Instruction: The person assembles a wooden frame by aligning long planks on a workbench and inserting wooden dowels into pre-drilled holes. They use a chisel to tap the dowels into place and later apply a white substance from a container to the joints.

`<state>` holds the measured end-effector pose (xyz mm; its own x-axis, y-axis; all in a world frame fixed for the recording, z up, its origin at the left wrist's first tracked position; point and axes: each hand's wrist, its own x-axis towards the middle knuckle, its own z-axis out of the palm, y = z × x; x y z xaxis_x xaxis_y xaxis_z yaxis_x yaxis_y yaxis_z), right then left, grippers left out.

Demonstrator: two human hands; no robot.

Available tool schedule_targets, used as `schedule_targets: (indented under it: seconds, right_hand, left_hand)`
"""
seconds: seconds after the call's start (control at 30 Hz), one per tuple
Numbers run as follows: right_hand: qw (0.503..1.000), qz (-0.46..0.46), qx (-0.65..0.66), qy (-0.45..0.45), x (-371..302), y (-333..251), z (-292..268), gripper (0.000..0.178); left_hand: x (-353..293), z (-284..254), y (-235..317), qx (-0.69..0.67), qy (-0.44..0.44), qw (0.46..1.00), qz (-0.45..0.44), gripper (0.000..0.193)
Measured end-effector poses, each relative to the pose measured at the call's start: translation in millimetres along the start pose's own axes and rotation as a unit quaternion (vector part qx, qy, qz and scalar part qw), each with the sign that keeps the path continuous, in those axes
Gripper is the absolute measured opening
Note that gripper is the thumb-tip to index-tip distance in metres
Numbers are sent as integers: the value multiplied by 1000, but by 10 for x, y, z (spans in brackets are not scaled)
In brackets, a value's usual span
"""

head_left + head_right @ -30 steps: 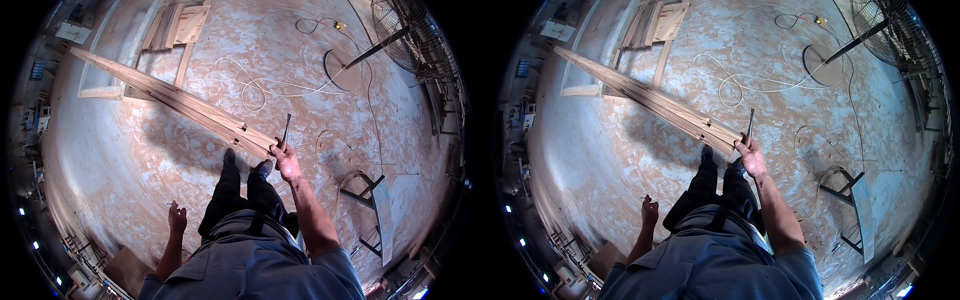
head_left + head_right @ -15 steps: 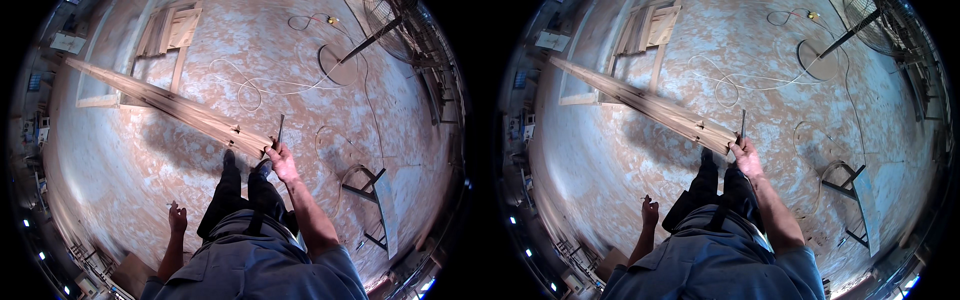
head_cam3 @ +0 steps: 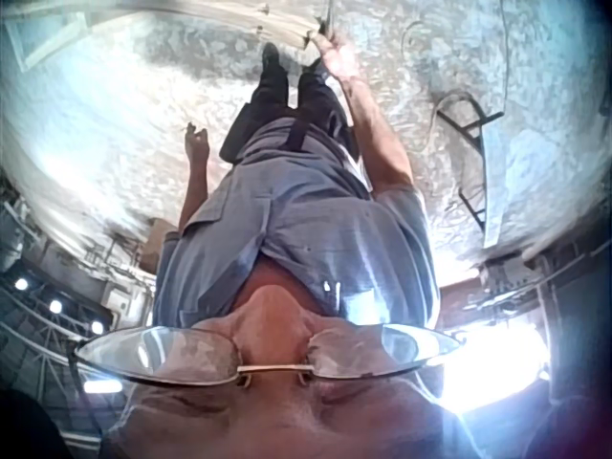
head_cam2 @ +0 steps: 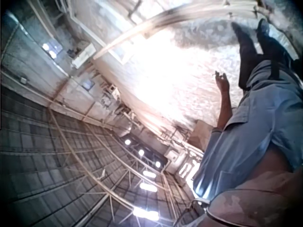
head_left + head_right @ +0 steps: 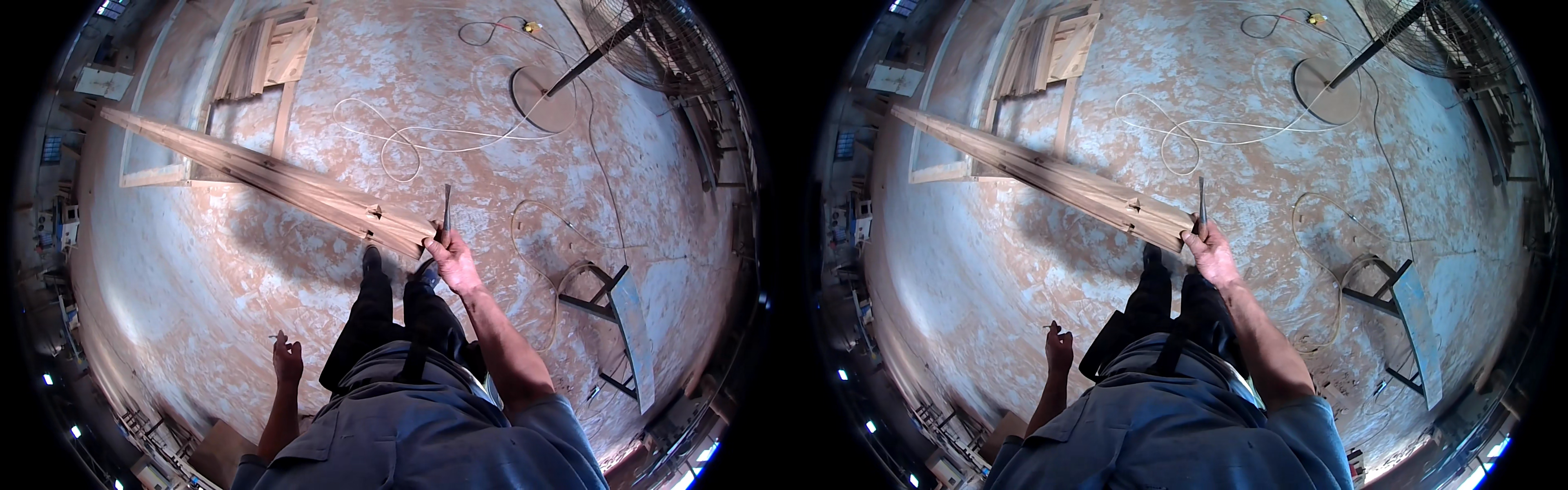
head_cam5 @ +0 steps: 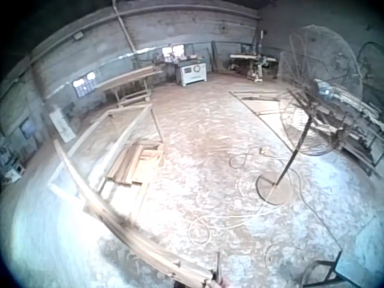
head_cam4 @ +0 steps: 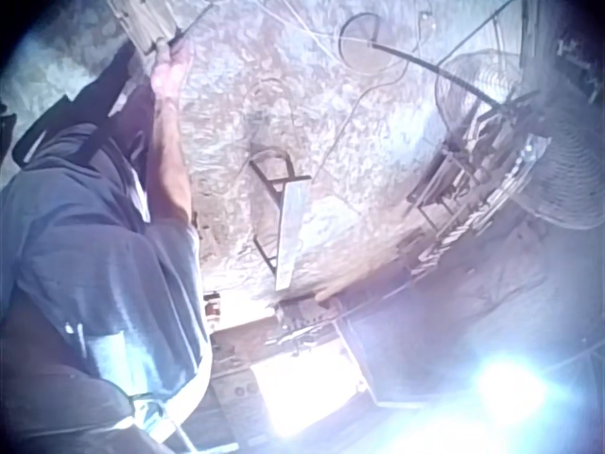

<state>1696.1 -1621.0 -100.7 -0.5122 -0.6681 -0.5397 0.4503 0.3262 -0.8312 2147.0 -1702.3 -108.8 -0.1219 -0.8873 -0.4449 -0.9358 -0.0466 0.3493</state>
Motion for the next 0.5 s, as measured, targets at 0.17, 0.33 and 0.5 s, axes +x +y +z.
schedule_targets:
  seconds: [0.17, 0.33, 0.5]
  right_hand:
    - [1000, 27, -4, -14, 31, 13, -35, 53]
    - [999, 27, -22, -6, 107, 80, -72, 52]
    - [998, 51, -19, -10, 231, 257, -124, 55]
  left_hand:
    - [16, -10, 4, 7, 7, 1000, 5, 57]
    - [14, -6, 11, -10, 2, 1000, -5, 57]
    - [-6, -24, -29, -1, -2, 1000, 10, 56]
